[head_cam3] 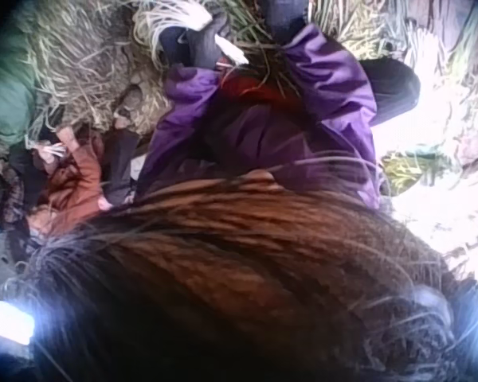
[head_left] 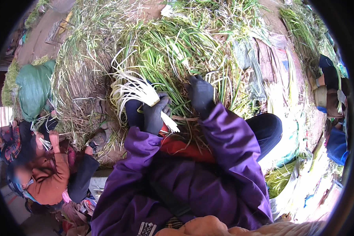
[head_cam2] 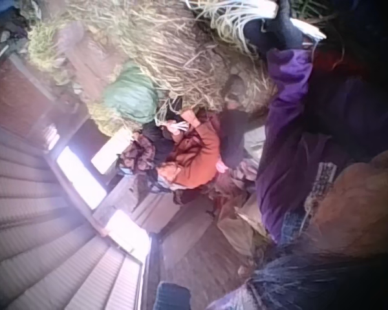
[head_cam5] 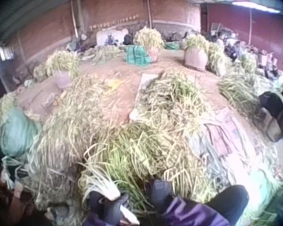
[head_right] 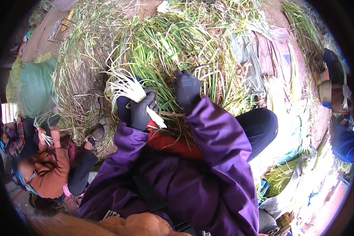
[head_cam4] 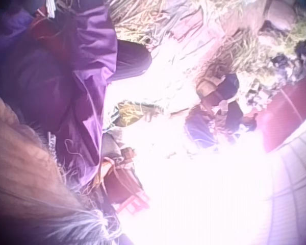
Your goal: The person sits cross-legged and repeatedly pulls green plant stalks from a large pile, strips the white bases, and discards the green tops. The process is continuous and repetitive, with no visible final destination for the processed parts.
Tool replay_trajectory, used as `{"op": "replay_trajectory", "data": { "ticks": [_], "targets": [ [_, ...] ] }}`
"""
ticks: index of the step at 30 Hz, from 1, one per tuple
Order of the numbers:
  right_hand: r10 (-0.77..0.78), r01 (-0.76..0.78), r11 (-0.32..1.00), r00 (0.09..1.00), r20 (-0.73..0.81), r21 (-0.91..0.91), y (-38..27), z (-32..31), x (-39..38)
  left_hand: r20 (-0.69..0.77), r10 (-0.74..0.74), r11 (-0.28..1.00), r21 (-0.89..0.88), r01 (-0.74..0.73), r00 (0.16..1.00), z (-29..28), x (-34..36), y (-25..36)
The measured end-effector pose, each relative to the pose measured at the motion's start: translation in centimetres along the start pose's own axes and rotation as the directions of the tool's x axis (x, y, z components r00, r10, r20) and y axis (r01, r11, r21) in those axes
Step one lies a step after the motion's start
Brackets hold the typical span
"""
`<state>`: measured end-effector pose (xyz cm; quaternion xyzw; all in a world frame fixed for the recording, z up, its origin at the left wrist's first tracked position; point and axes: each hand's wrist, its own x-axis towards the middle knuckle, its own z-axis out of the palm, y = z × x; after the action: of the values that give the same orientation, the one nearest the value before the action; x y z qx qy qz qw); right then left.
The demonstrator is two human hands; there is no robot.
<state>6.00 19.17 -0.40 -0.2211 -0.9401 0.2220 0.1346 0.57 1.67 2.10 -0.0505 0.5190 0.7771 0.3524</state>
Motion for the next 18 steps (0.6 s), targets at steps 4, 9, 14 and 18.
{"op": "replay_trajectory", "data": {
  "ticks": [4, 9, 14, 18],
  "targets": [
    [0.053, -0.055, 0.943, 0.998, 0.016, 0.327, 1.0, 2.7, 2.1, 0.016, -0.014, 1.000, -0.018, 0.014, 1.000, -0.4, 0.0, 0.0],
    [0.206, -0.293, 0.693, 0.956, 0.208, 0.658, 0.9, 0.9, 0.4, 0.052, 0.009, 0.999, -0.042, -0.007, 0.999, -0.7, 0.3, -0.2],
    [0.247, -0.338, 0.552, 0.940, 0.237, 0.763, -1.6, -0.4, -1.9, 0.045, 0.045, 0.999, -0.024, -0.044, 0.998, -0.5, 0.3, -0.3],
    [0.195, -0.250, 0.663, 0.968, 0.159, 0.706, -3.0, -0.5, -3.0, 0.000, 0.085, 0.996, 0.012, -0.085, 0.996, -0.2, -0.2, -0.4]
  ]
}}
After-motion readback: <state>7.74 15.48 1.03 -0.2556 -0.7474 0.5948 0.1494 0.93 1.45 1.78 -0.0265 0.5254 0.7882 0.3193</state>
